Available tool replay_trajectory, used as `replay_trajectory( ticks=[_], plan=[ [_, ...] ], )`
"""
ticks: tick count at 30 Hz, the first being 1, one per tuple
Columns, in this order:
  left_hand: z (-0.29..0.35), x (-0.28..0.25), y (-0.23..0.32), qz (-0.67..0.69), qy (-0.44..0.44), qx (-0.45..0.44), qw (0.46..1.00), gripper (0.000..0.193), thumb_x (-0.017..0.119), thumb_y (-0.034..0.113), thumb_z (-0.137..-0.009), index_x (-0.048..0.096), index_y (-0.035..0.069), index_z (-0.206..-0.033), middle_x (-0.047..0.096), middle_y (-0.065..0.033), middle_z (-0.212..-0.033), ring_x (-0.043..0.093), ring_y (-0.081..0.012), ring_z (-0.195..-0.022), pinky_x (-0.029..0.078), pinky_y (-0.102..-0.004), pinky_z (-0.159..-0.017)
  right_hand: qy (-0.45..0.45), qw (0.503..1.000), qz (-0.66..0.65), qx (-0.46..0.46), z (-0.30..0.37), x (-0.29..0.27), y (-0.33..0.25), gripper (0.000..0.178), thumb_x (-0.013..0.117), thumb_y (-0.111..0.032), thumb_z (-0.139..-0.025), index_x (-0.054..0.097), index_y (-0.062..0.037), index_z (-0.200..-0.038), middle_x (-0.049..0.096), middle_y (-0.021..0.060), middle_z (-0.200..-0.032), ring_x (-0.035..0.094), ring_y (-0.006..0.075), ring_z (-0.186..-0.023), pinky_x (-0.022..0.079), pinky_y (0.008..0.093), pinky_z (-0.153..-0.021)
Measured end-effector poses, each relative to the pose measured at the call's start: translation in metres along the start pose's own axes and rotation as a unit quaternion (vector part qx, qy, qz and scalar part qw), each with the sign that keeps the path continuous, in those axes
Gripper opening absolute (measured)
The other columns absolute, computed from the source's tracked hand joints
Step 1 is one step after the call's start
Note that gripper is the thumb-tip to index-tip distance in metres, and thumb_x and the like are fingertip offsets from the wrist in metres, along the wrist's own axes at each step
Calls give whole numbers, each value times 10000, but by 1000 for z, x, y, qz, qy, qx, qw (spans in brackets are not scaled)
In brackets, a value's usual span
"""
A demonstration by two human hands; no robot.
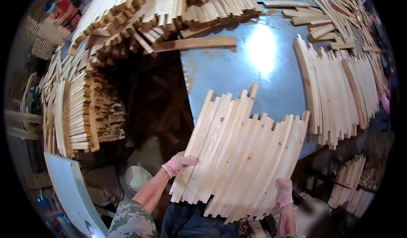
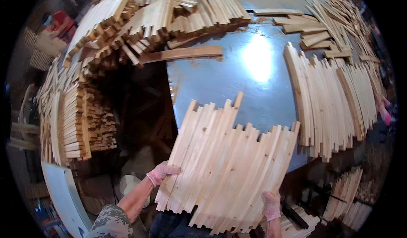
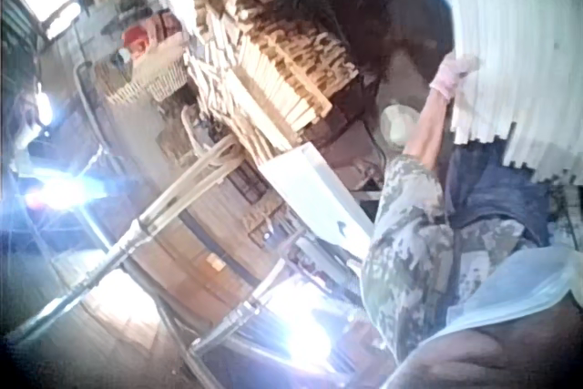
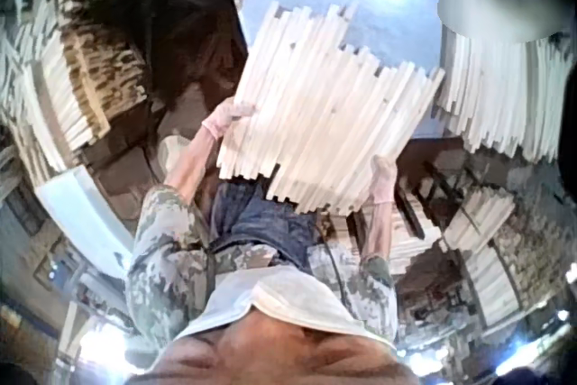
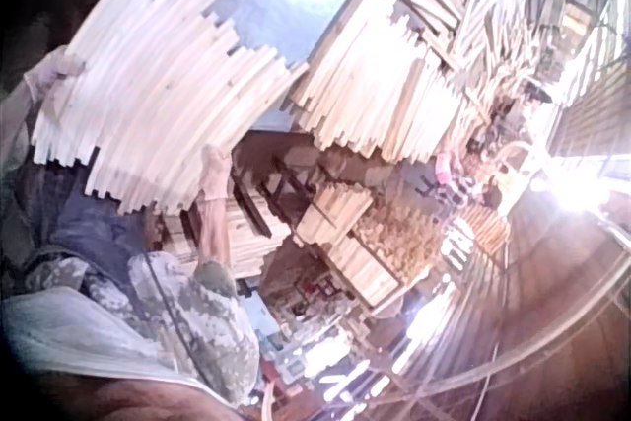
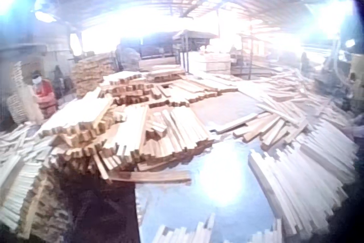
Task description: The person repeatedly picks up stacks of light-colored wooden planks from a table and places them onto a conveyor belt. They also handle individual planks, feeding them into a machine and then stacking the processed pieces.
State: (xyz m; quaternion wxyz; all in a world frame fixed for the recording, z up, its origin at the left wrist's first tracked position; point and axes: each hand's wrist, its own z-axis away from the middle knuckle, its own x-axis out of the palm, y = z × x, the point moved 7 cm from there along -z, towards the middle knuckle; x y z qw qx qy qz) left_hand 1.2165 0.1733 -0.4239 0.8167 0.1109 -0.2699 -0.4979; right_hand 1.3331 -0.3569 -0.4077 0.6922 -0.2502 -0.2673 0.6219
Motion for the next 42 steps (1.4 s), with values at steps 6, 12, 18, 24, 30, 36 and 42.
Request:
replay_trajectory(
  ticks=[6,12,18,24,30,36,42],
  plan=[
    [48,24,26,35,-2,47,998,616,931,207,-794,711,12,-1335,747,-55,-1205,682,-159,-1081,536,-340,-1028,-75,995,-34,-56,14,11,-22,776,873,-289,-775,616,68,-1413,753,133,-1224,756,307,-1057,621,440,-968],
    [117,1,14,77,37,121,989,722,945,213,-783,661,4,-1413,731,-60,-1220,669,-163,-1108,535,-358,-1052,-157,984,10,-86,17,55,-79,812,898,-335,-778,598,62,-1420,753,105,-1164,753,300,-1030,621,436,-942],
    [282,5,31,139,110,260,949,828,967,240,-790,602,12,-1499,702,-55,-1318,637,-164,-1203,519,-366,-1093,-263,943,169,-113,7,131,-155,821,857,-378,-822,551,26,-1467,719,97,-1217,724,262,-1072,615,433,-952],
    [434,-44,-36,217,163,410,871,819,955,216,-812,592,11,-1517,691,-68,-1388,625,-168,-1247,508,-377,-1116,-408,881,129,-204,195,334,-194,709,798,-321,-840,584,38,-1412,715,88,-1117,711,229,-961,614,367,-800],
    [563,-114,-177,266,287,490,779,673,914,158,-825,643,13,-1424,716,-52,-1254,673,-172,-1103,557,-364,-1005,-553,762,276,-194,320,465,-135,550,758,-366,-853,656,9,-1242,665,27,-949,657,177,-820,559,335,-706],
    [709,-142,-342,383,356,468,712,684,884,265,-850,628,43,-1444,723,-106,-1234,712,-244,-1132,601,-444,-983,-639,687,306,-162,525,580,10,546,784,-271,-814,665,68,-1224,704,65,-1000,702,212,-880,585,358,-802],
    [781,-189,-511,521,382,421,637,544,873,264,-866,699,61,-1340,763,-103,-1158,758,-255,-1044,650,-477,-914,-741,531,409,-17,580,691,201,195,726,-134,-889,719,31,-992,682,38,-815,652,152,-687,503,278,-604]
  ],
)
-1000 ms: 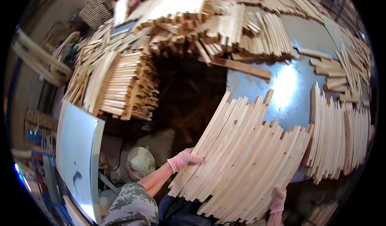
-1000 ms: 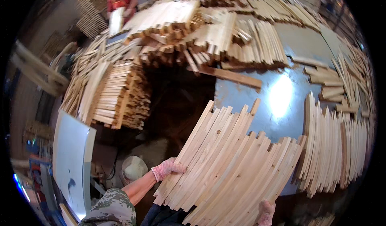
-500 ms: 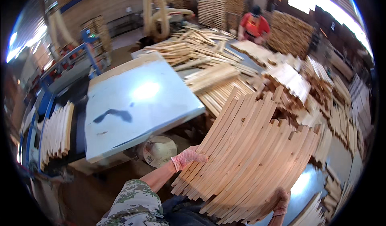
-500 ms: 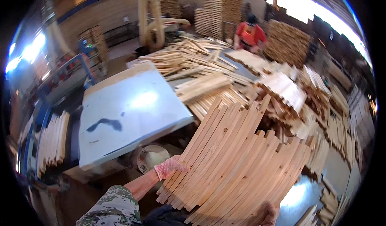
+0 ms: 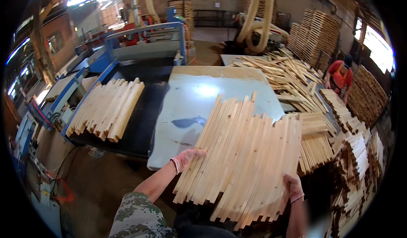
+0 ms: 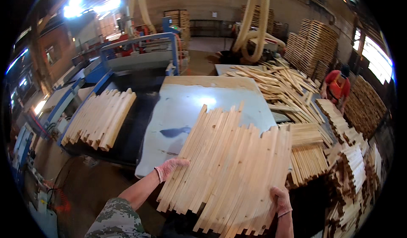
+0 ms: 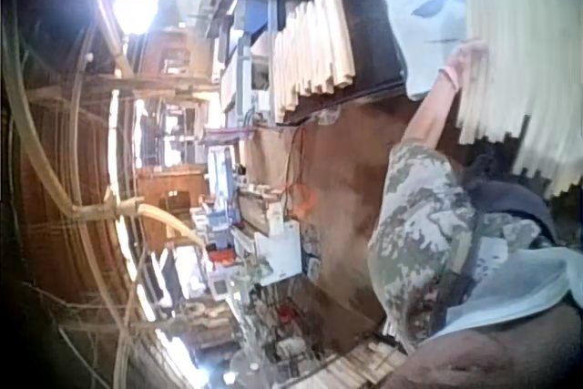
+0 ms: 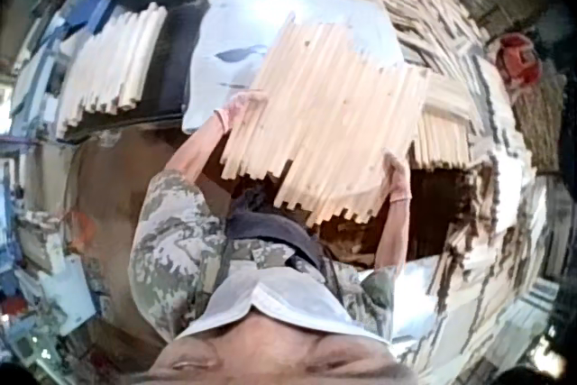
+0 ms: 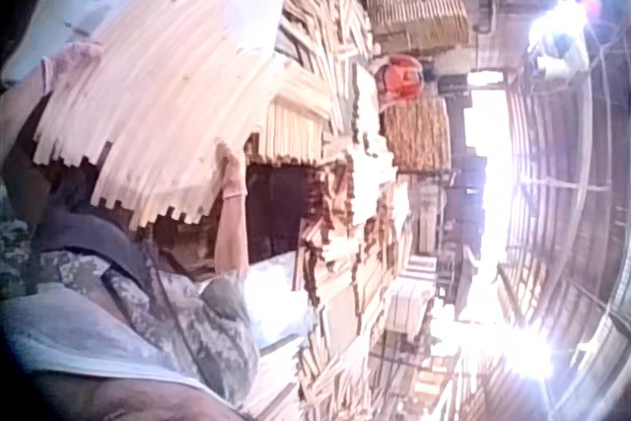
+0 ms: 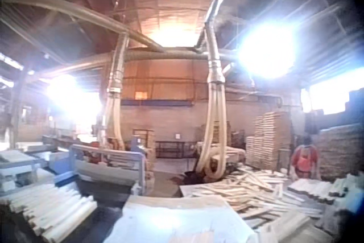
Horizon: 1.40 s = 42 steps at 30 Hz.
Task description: The person repeatedly picks up stacks of light-colored wooden planks from a table and places them onto a conveyor belt. They also handle individual planks, feeding them into a machine and then stacking the processed pieces.
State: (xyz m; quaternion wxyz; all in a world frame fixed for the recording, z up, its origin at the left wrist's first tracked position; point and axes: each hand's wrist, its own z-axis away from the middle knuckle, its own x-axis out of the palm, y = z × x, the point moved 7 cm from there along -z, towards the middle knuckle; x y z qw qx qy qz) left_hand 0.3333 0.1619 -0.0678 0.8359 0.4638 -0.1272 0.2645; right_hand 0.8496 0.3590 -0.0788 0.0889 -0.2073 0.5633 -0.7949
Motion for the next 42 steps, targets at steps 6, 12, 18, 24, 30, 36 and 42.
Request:
replay_trajectory(
  ticks=[6,12,18,24,30,36,42],
  plan=[
    [8,-122,38,-52,163,25,985,800,900,404,-874,592,-88,-1425,739,-204,-1271,748,-286,-1136,620,-484,-982,4,996,57,74,-107,143,-6,490,767,-49,-865,620,78,-1315,743,168,-1047,749,297,-863,646,431,-827],
    [-19,-197,92,-165,255,102,947,1033,816,596,-905,419,-45,-1611,575,-226,-1542,594,-301,-1403,510,-457,-1142,-49,997,39,55,-190,214,-10,482,749,-43,-878,608,88,-1320,743,191,-1085,750,313,-892,643,463,-846],
    [11,-180,215,-501,434,-72,745,1066,685,755,-901,377,97,-1680,490,-231,-1627,521,-362,-1481,446,-471,-1211,-73,995,15,66,-254,294,-15,410,741,-47,-878,643,76,-1256,748,166,-1057,749,285,-896,637,425,-842],
    [17,-215,239,-561,538,-113,619,1051,628,769,-881,395,125,-1678,526,-195,-1572,545,-360,-1438,448,-457,-1175,-125,989,43,62,-313,386,1,411,765,-101,-879,662,60,-1243,749,133,-1039,728,224,-874,607,365,-800],
    [38,-280,222,-572,551,-88,601,914,641,669,-920,481,134,-1643,376,-194,-1723,356,-377,-1577,248,-491,-1303,-156,985,-2,77,-340,496,23,482,791,-126,-902,592,76,-1292,747,143,-1055,737,240,-868,616,373,-809],
    [24,-229,244,-627,499,-23,598,811,699,635,-883,670,51,-1444,549,-192,-1561,472,-358,-1474,337,-487,-1242,-162,983,45,76,-351,558,29,547,816,-164,-918,547,76,-1330,738,165,-1085,739,241,-885,622,370,-761],
    [4,-215,250,-680,447,-42,579,767,719,629,-874,693,41,-1365,622,-200,-1407,595,-356,-1347,474,-475,-1128,-251,788,560,34,-353,558,-10,761,613,-580,-1021,552,48,-1445,743,280,-1242,737,408,-1148,582,475,-975]
  ],
)
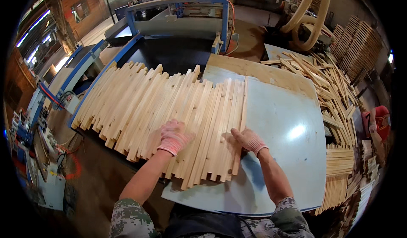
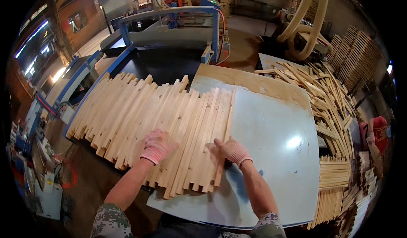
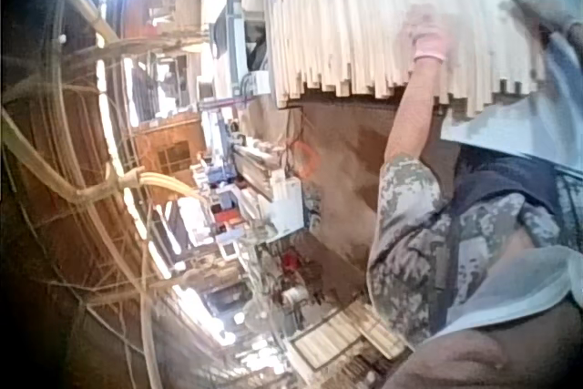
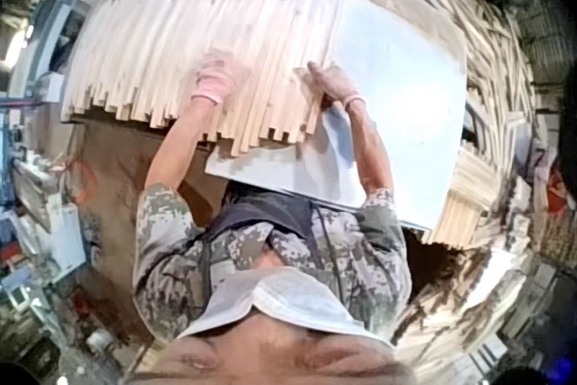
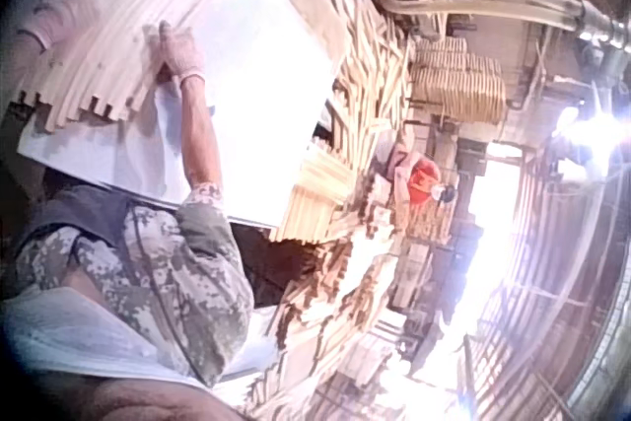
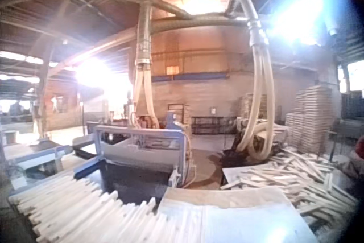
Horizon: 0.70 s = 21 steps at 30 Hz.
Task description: The person repeatedly picks up stacks of light-colored wooden planks from a table and places them onto a conveyor belt. They also handle individual planks, feeding them into a machine and then stacking the processed pieces.
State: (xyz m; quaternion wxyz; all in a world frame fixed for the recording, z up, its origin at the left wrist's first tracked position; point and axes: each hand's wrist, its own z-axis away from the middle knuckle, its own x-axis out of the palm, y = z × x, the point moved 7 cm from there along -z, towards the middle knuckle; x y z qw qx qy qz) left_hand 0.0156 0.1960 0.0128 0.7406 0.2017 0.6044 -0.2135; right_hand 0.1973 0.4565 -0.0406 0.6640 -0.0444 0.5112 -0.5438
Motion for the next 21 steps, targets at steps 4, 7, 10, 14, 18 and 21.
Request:
replay_trajectory(
  ticks=[4,7,10,14,18,21],
  plan=[
    [-9,-3,-4,31,-12,43,999,837,710,667,-877,637,42,-1428,634,-201,-1421,615,-342,-1343,503,-472,-1121,120,991,51,-5,22,1,1,788,541,-668,-1025,600,0,-1440,726,311,-1276,684,483,-1213,517,517,-1077],
    [-24,-4,-11,71,-71,27,995,855,724,662,-869,617,46,-1451,626,-198,-1467,618,-340,-1362,506,-472,-1132,178,984,10,14,45,15,-9,767,562,-637,-1022,565,-27,-1487,721,301,-1300,668,478,-1251,514,523,-1074],
    [-44,8,-17,134,-134,-9,982,856,755,629,-852,615,54,-1470,611,-195,-1525,605,-339,-1398,495,-462,-1158,217,974,-8,58,48,29,3,766,591,-620,-1012,551,-12,-1475,694,309,-1344,640,481,-1286,503,530,-1081],
    [-37,22,-10,148,-151,39,977,869,762,603,-850,579,61,-1504,612,-195,-1531,605,-340,-1404,504,-453,-1155,233,967,6,100,78,34,-6,732,629,-592,-999,559,12,-1406,668,308,-1365,618,479,-1305,491,541,-1085],
    [-20,60,21,199,-140,117,963,865,761,595,-856,567,54,-1504,579,-190,-1571,592,-348,-1418,501,-434,-1158,301,939,62,151,110,25,26,755,639,-601,-993,532,8,-1427,671,297,-1359,625,476,-1295,493,543,-1083],
    [11,50,44,228,-167,154,947,837,756,599,-868,579,52,-1477,586,-199,-1554,580,-364,-1427,491,-444,-1169,342,918,89,183,128,19,74,853,632,-630,-989,457,-8,-1546,653,297,-1394,622,479,-1303,498,532,-1101]
  ],
)
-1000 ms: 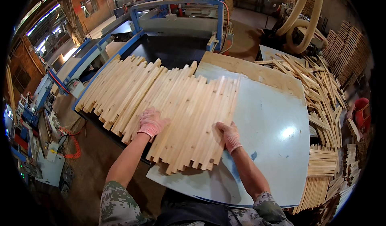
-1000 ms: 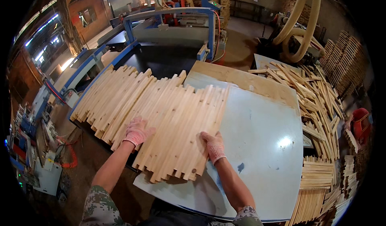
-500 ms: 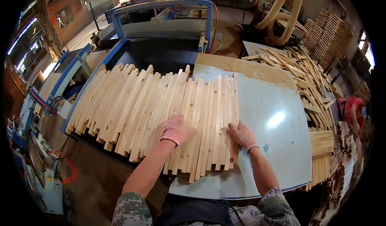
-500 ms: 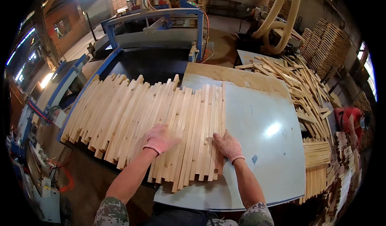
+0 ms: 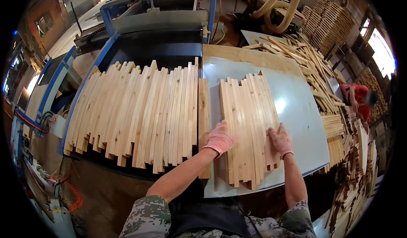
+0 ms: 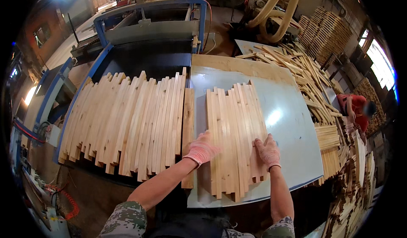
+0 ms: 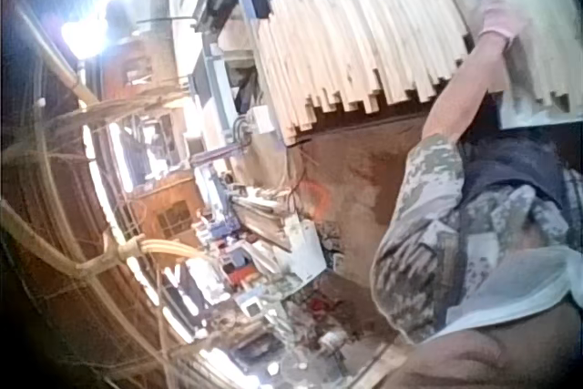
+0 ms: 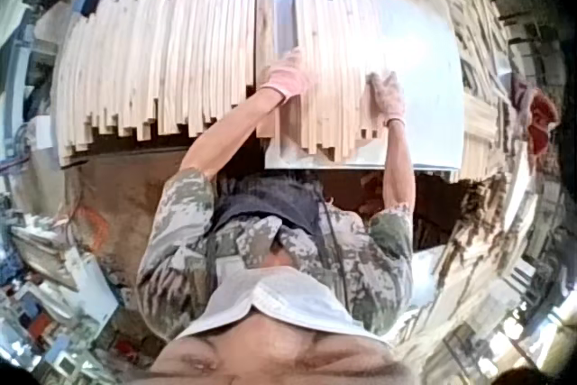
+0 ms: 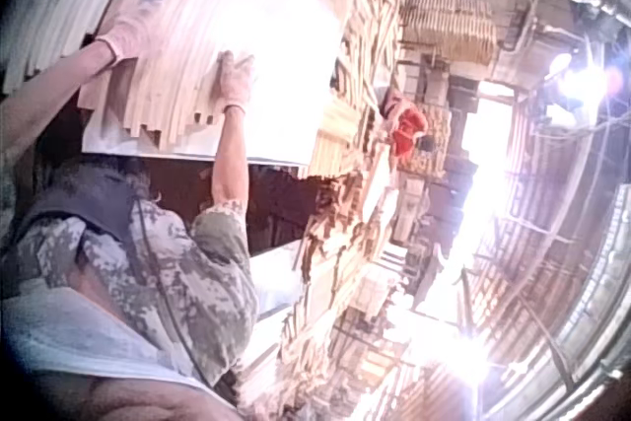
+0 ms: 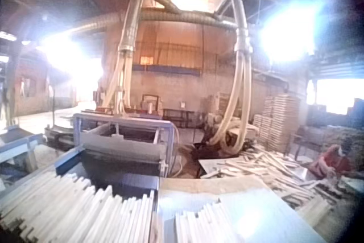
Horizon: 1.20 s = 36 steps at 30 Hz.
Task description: The person repeatedly picks up stacks of light-colored wooden planks from a table and places them onto a conveyor belt. They also handle individual planks, feeding them into a machine and then stacking the processed pieces.
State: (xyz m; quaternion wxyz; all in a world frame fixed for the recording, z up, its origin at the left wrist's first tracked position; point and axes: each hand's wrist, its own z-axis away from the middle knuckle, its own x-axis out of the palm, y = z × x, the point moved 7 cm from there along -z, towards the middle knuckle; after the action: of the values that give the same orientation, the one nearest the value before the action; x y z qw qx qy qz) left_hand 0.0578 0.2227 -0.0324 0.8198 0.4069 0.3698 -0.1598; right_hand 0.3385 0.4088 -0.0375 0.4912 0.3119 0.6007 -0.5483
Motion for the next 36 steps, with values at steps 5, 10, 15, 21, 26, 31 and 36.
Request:
replay_trajectory(
  ticks=[5,10,15,21,26,31,36],
  plan=[
    [24,-21,7,158,-112,125,973,792,758,475,-940,546,0,-1537,715,-145,-1272,694,-250,-1201,575,-379,-1003,152,983,66,-76,11,-15,-39,911,758,-499,-939,407,-17,-1627,577,273,-1505,572,440,-1357,472,503,-1154],
    [70,-84,-61,381,-141,131,904,675,738,359,-1010,564,-26,-1536,735,-150,-1243,701,-191,-1035,584,-340,-905,108,930,-117,-332,85,-31,-190,852,801,-305,-942,402,-12,-1635,559,243,-1524,549,416,-1384,459,487,-1178],
    [121,-185,-165,449,106,65,885,589,719,289,-1035,585,0,-1531,748,-133,-1198,719,-173,-990,623,-338,-881,-118,920,-122,-354,125,38,-267,851,736,-367,-984,347,-33,-1663,544,227,-1547,499,406,-1461,436,485,-1212],
    [184,-250,-375,532,344,44,772,428,710,155,-1056,649,2,-1450,746,-90,-1125,729,-141,-871,641,-315,-763,-163,953,49,-249,128,109,-293,829,688,-376,-974,351,-40,-1653,496,244,-1612,464,403,-1505,403,496,-1242],
    [231,-302,-506,468,460,46,753,142,724,137,-1051,706,31,-1145,670,28,-963,637,-66,-833,513,-242,-751,-13,958,-21,-286,133,129,-299,678,711,-270,-929,524,-54,-1544,721,218,-1176,671,401,-1135,543,515,-1010],
    [273,-385,-616,65,614,-150,773,554,790,271,-945,622,15,-1407,677,-194,-1369,637,-311,-1288,487,-415,-1103,9,942,-291,-170,99,144,-286,742,719,-90,-943,467,-36,-1639,629,82,-913,582,182,-797,519,299,-744],
    [306,-475,-697,-229,556,-303,739,899,728,444,-946,378,44,-1671,408,-252,-1699,351,-386,-1595,262,-457,-1325,-24,950,-278,-140,75,149,-332,643,662,-199,-1040,473,-39,-1633,726,97,-965,625,169,-835,520,312,-800]
  ],
)
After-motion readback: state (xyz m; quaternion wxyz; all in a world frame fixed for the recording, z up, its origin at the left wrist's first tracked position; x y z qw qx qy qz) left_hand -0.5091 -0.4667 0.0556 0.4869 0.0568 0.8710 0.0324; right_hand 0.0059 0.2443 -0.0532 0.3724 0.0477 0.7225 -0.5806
